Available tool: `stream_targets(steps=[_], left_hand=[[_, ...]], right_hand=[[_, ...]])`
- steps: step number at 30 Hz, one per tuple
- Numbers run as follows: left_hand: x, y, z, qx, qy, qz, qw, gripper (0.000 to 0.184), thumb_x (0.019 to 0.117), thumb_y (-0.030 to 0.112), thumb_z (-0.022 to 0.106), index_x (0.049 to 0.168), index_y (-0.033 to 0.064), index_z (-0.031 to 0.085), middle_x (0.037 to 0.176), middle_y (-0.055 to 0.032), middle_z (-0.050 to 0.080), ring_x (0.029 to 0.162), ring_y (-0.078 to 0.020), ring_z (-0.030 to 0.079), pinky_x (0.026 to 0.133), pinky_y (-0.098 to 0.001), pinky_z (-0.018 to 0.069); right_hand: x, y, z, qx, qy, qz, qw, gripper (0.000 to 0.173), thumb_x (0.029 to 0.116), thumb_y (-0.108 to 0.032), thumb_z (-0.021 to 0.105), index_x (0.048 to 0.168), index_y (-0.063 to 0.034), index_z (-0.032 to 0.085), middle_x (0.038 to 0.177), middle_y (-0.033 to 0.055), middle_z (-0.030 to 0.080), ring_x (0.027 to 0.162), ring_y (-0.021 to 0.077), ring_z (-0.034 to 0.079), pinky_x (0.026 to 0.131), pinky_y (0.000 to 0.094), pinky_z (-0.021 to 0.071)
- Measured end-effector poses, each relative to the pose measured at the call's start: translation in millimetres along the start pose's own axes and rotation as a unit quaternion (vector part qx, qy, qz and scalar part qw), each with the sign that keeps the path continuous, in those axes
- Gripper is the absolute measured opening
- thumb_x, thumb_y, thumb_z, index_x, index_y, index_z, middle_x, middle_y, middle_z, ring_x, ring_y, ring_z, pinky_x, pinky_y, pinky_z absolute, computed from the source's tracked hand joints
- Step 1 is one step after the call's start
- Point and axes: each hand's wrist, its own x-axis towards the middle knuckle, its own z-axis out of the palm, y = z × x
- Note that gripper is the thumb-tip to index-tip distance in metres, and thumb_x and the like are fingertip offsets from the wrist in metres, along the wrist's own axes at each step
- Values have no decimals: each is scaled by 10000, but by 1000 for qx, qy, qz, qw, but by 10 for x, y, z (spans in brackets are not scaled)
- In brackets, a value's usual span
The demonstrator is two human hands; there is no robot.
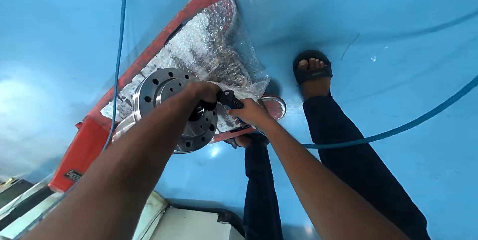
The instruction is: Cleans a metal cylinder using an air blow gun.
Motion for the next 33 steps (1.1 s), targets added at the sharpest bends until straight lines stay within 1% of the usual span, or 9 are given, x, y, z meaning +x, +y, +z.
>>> stream_targets(steps=[3,5,8,11,16,19,23,28,33], left_hand=[[40,19,15,19,-8,-12,1000,237,930,165,717,1134,46,699,1111,-219,695,1081,-425,656,886,-692,484],[86,22,32,35,-8,-35,999,242,915,203,730,1110,63,706,1091,-207,701,1066,-421,664,852,-705,492],[105,54,38,51,-6,-44,998,251,921,206,723,1110,44,701,1106,-223,696,1084,-433,661,851,-717,491],[91,61,56,49,1,-46,998,251,921,216,724,1092,33,708,1109,-228,699,1090,-439,662,855,-718,495],[100,44,62,39,5,-33,999,243,932,189,715,1089,4,697,1096,-240,692,1085,-442,657,877,-701,489],[122,43,72,45,8,-40,998,241,926,216,718,1056,14,701,1078,-230,697,1067,-436,665,856,-704,498],[137,17,80,45,15,-43,998,227,909,206,728,1032,17,703,1053,-226,698,1043,-432,669,835,-696,502],[111,44,53,36,11,-38,999,245,938,186,700,1098,1,697,1086,-244,694,1072,-445,662,864,-703,497],[107,49,50,36,11,-38,999,222,942,191,692,1058,1,691,1051,-232,694,1038,-434,669,837,-695,500]], right_hand=[[-11,33,4,-5,12,-7,1000,357,995,-310,695,1196,-21,638,891,103,701,671,163,670,644,339,574],[-21,46,31,-14,29,-17,999,330,990,-284,695,1182,-19,647,884,114,699,678,186,680,674,380,589],[-20,70,51,-15,42,-26,999,317,985,-265,696,1173,-16,642,885,125,692,683,201,684,687,399,593],[9,90,33,-6,16,-23,1000,355,993,-287,694,1209,-11,641,924,131,708,725,203,695,716,397,591],[26,77,40,-35,45,-38,998,295,971,-262,711,1136,-23,661,846,113,693,670,207,672,682,418,579],[30,106,12,-17,23,-38,999,330,976,-269,711,1174,-10,655,902,123,709,725,207,700,729,413,597],[41,56,20,-30,43,-35,998,297,974,-251,706,1160,-25,655,870,114,696,674,199,679,682,400,590],[35,34,-8,-10,29,-29,999,309,985,-240,697,1190,-15,639,888,123,686,669,192,673,666,383,590],[32,11,-10,-13,28,-17,999,322,990,-261,697,1196,-22,634,885,115,695,649,177,668,640,354,580]])
